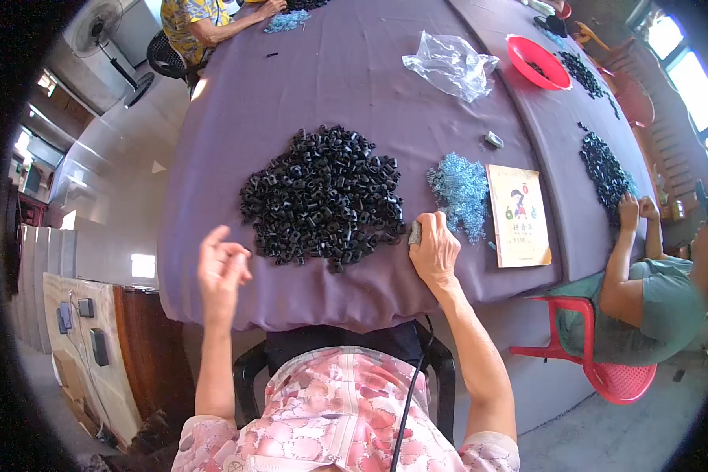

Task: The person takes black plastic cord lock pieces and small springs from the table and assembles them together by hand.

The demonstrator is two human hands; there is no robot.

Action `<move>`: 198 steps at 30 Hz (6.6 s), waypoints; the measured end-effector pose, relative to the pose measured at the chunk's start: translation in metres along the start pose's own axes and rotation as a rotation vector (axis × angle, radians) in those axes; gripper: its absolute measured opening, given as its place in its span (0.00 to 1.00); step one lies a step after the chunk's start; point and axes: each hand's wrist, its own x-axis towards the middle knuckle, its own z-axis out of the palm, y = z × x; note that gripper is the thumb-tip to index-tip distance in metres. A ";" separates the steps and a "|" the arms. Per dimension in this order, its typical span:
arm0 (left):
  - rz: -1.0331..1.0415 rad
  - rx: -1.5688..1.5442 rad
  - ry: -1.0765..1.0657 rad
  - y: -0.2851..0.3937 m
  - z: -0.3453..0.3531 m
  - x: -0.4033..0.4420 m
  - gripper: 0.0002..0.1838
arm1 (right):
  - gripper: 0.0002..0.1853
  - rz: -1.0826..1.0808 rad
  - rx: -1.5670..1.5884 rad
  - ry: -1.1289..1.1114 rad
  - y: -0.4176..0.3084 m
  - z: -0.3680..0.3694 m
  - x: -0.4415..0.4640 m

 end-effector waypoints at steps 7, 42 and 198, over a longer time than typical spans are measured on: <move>0.064 0.149 -0.256 -0.055 0.040 -0.039 0.18 | 0.13 -0.003 0.025 0.031 -0.001 0.001 0.000; 0.589 0.560 -0.101 -0.072 0.056 -0.052 0.12 | 0.11 -0.094 -0.037 0.079 -0.005 0.000 -0.008; -0.637 -0.816 -0.411 -0.055 0.088 -0.038 0.07 | 0.16 0.115 0.901 -0.182 -0.107 -0.024 -0.065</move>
